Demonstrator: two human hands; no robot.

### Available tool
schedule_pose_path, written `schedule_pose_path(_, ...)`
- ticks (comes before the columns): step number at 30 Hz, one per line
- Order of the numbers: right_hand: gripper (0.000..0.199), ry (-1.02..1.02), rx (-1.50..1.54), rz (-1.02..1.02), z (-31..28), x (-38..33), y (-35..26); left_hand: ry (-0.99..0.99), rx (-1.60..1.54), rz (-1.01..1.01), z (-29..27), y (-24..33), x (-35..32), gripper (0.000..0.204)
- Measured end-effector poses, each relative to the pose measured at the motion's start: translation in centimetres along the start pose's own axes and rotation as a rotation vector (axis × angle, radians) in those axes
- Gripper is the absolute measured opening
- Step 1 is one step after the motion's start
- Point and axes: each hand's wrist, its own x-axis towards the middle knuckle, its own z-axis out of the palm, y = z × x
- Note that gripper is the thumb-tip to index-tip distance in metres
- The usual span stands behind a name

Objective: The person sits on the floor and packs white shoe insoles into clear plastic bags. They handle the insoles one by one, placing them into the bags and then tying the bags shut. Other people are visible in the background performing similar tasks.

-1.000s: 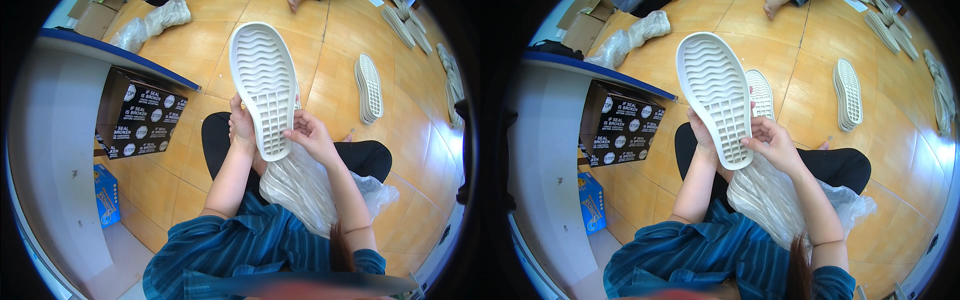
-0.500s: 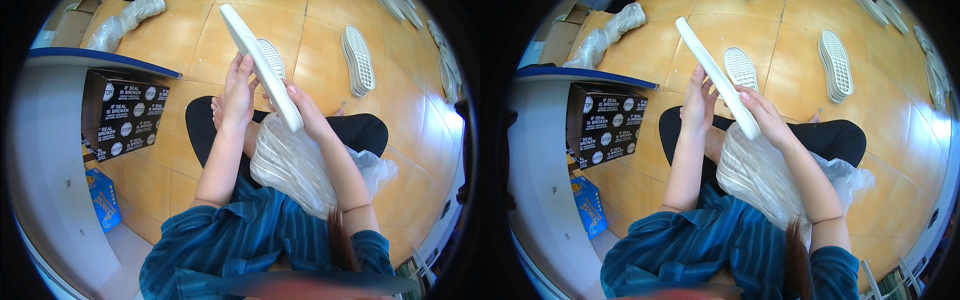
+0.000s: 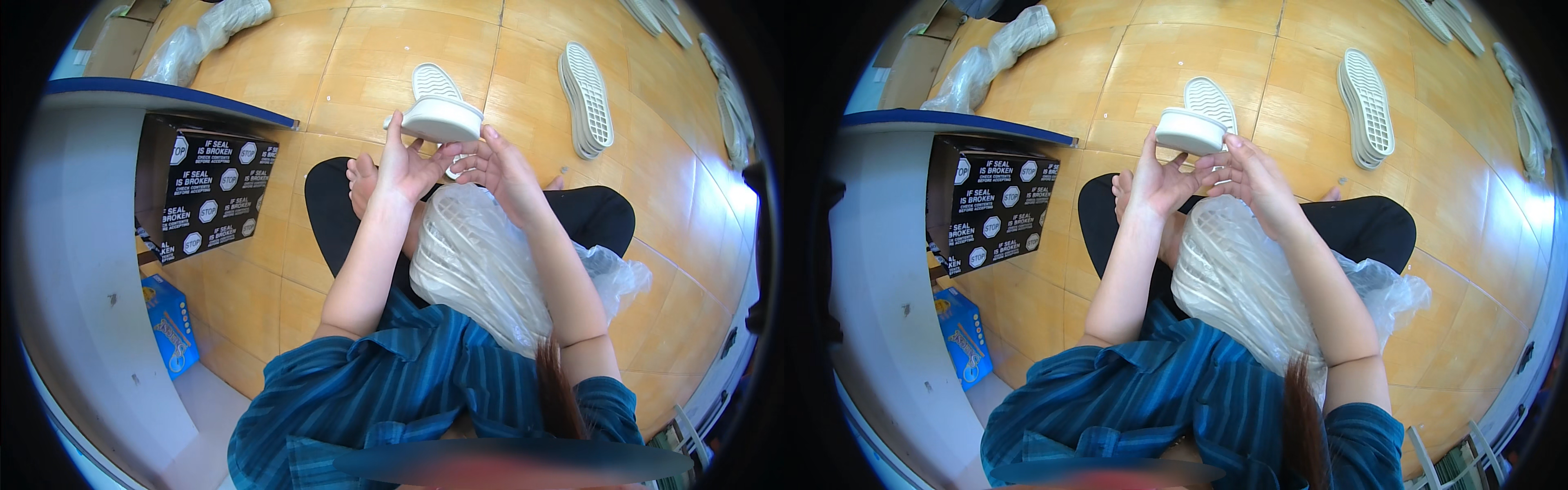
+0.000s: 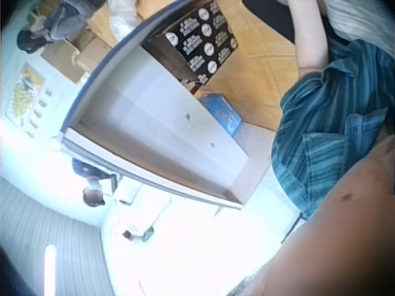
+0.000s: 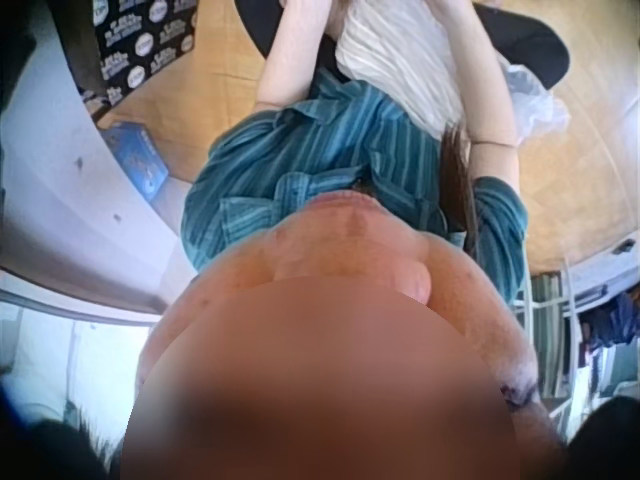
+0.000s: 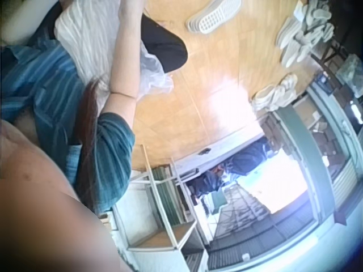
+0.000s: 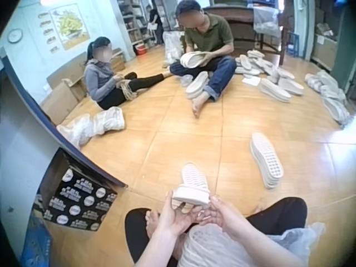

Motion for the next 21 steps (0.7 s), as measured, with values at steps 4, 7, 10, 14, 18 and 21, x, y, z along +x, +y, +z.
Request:
schedule_pose_path(4,0.054,0.01,0.012,0.019,0.2,0.0,0.0,-0.021,-0.002,-0.007,-0.8,-0.6,0.0,0.08)
schedule_pose_path(7,0.053,0.049,0.065,0.021,0.8,-0.3,-0.3,-0.092,0.069,0.092,-0.6,-0.7,-0.4,0.075)
schedule_pose_path(10,0.054,0.129,0.009,-0.066,1.6,-1.1,-0.6,-0.23,0.124,0.203,-0.2,-0.3,-0.7,0.066)
schedule_pose_path(14,0.067,0.133,-0.552,-0.316,2.4,-1.6,-0.5,-0.128,0.562,0.376,0.2,0.3,-0.7,0.067)
schedule_pose_path(18,0.068,0.074,-0.787,-0.409,2.4,-1.6,-0.1,-0.28,0.696,0.334,0.1,0.7,-0.6,0.073)
schedule_pose_path(21,0.067,0.028,-0.799,-0.414,2.2,-1.4,0.4,-0.239,0.712,0.373,-0.1,0.7,-0.7,0.077)
